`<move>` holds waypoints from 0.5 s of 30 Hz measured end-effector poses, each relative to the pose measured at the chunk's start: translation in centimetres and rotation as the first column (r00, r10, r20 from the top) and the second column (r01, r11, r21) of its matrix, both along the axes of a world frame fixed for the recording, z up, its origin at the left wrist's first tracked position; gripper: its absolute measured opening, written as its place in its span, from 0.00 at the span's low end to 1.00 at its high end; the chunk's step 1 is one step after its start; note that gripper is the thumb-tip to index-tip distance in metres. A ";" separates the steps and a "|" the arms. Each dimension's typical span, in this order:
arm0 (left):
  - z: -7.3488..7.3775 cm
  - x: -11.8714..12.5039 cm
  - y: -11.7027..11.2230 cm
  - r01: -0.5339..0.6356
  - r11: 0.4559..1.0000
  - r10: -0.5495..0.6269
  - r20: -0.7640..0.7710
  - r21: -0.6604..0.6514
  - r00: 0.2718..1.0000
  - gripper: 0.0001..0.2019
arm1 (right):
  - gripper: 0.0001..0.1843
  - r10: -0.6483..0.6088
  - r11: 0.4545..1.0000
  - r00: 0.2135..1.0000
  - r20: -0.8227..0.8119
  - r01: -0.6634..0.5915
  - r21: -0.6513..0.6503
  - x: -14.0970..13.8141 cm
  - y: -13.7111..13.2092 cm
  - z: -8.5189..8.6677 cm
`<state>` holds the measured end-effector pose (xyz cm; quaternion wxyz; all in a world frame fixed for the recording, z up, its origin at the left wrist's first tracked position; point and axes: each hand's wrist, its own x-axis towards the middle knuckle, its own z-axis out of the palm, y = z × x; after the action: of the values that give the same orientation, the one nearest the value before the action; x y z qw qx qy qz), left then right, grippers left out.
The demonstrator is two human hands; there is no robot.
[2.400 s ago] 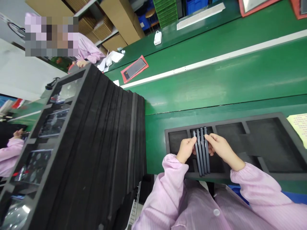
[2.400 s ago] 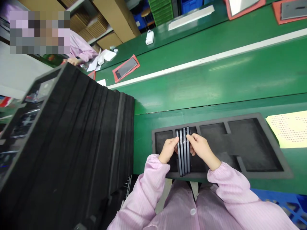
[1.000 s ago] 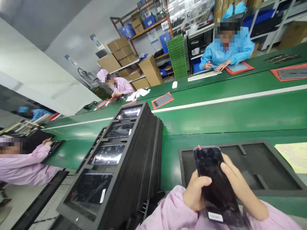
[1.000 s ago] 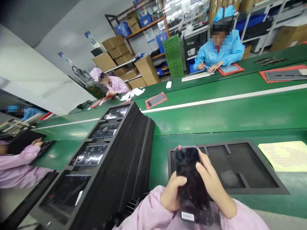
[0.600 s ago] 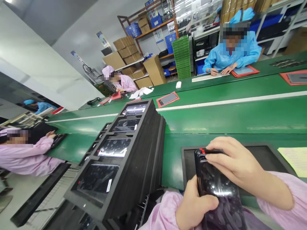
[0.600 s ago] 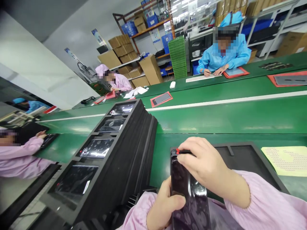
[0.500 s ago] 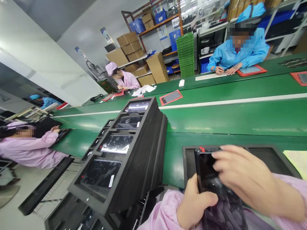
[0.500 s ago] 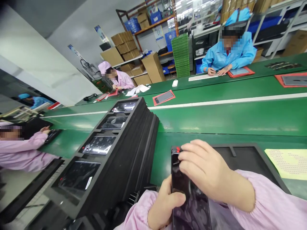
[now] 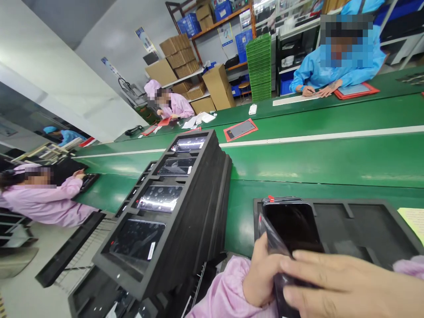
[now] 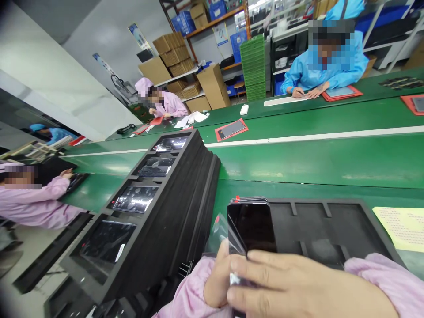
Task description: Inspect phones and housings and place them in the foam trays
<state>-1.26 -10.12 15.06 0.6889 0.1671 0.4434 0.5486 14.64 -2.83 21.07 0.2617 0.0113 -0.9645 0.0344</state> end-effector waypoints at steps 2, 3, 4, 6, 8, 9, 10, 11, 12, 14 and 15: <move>0.2 0.2 0.4 -0.011 1.000 0.011 0.039 0.023 0.999 0.15 | 0.14 -0.010 0.996 1.000 -0.015 0.012 0.088 0.4 0.6 -0.4; 0.3 0.3 0.7 -0.019 0.999 0.017 0.063 0.029 0.998 0.16 | 0.14 -0.085 0.993 0.995 -0.052 0.089 0.077 0.7 1.0 -0.7; 0.4 0.4 0.9 -0.030 0.999 0.028 0.078 0.029 0.997 0.17 | 0.13 -0.160 0.986 0.983 -0.084 0.164 0.036 0.8 1.4 -1.2; 0.6 0.5 1.5 -0.068 0.998 0.066 0.078 0.016 0.995 0.18 | 0.09 -0.262 0.964 0.959 -0.107 0.255 -0.077 0.7 2.1 -2.3; 0.6 0.6 1.9 -0.106 0.994 0.107 0.063 -0.005 0.992 0.19 | 0.09 -0.314 0.942 0.943 -0.111 0.295 -0.162 0.0 2.6 -3.2; 0.6 0.6 2.1 -0.115 0.993 0.116 0.072 -0.016 0.991 0.19 | 0.11 -0.345 0.926 0.931 -0.122 0.317 -0.205 -0.5 2.8 -3.6; 0.5 0.6 2.2 -0.119 0.992 0.121 0.090 -0.031 0.989 0.19 | 0.13 -0.384 0.905 0.914 -0.131 0.345 -0.249 -1.1 2.9 -3.8; 0.4 0.6 2.3 -0.116 0.992 0.122 0.109 -0.053 0.987 0.19 | 0.15 -0.429 0.879 0.893 -0.135 0.378 -0.290 -1.7 3.0 -4.0; 0.3 0.6 2.4 -0.113 0.991 0.122 0.127 -0.076 0.984 0.20 | 0.16 -0.469 0.852 0.874 -0.132 0.408 -0.327 -2.2 3.1 -4.1; 0.1 0.5 2.3 -0.114 0.987 0.130 0.148 -0.117 0.980 0.20 | 0.17 -0.512 0.816 0.850 -0.119 0.439 -0.377 -2.9 3.1 -4.3; 0.0 0.5 2.3 -0.108 0.985 0.128 0.154 -0.136 0.980 0.21 | 0.17 -0.519 0.804 0.847 -0.112 0.440 -0.400 -3.0 3.2 -4.5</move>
<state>-0.75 -7.81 15.02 0.6980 0.0514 0.4291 0.5710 11.65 0.37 16.62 0.3627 -0.2784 -0.8781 0.1411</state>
